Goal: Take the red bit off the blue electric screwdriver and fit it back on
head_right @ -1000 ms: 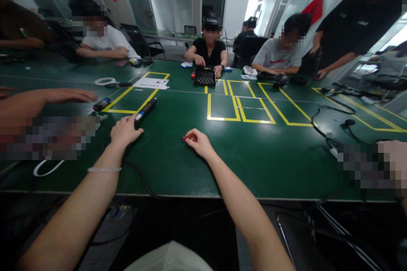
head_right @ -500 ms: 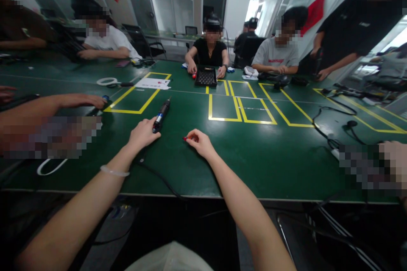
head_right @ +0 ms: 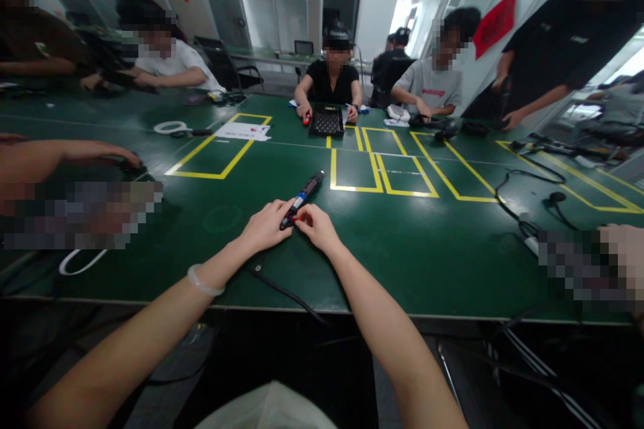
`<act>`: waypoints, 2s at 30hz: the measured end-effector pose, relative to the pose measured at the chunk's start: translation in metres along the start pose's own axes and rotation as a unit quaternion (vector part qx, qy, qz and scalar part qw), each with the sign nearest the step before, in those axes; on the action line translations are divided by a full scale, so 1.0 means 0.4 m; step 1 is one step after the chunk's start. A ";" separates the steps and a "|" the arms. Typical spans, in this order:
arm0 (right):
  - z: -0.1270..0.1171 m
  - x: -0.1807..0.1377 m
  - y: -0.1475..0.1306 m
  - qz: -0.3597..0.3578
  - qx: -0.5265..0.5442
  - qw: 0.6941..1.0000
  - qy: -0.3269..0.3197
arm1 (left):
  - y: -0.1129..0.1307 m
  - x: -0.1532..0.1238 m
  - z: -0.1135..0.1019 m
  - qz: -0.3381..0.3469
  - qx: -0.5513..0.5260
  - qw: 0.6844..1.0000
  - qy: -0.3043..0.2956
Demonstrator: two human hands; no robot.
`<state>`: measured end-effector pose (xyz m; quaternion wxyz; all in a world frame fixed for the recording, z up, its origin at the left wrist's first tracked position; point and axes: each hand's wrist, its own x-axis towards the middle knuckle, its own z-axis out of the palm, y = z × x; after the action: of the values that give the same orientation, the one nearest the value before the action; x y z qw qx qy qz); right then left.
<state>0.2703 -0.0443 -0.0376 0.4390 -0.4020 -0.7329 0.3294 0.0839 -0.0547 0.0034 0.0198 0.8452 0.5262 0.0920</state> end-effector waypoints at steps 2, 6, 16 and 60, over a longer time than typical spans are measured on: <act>0.002 0.000 0.001 -0.008 -0.028 1.000 -0.003 | 0.000 -0.001 -0.003 0.005 -0.005 1.000 -0.002; 0.002 -0.001 0.003 -0.006 -0.061 0.998 -0.007 | -0.003 -0.001 0.000 0.006 -0.008 1.000 0.005; 0.003 0.000 0.005 -0.031 -0.129 0.991 0.002 | -0.001 -0.002 0.010 0.001 -0.019 1.000 0.014; -0.018 -0.005 -0.007 0.030 -0.073 0.997 -0.015 | -0.318 -0.046 -0.051 -0.221 0.140 0.957 0.127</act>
<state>0.2765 -0.0466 -0.0331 0.3874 -0.4492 -0.7493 0.2944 -0.0404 -0.0155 0.0043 -0.1458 0.6835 0.7056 0.1172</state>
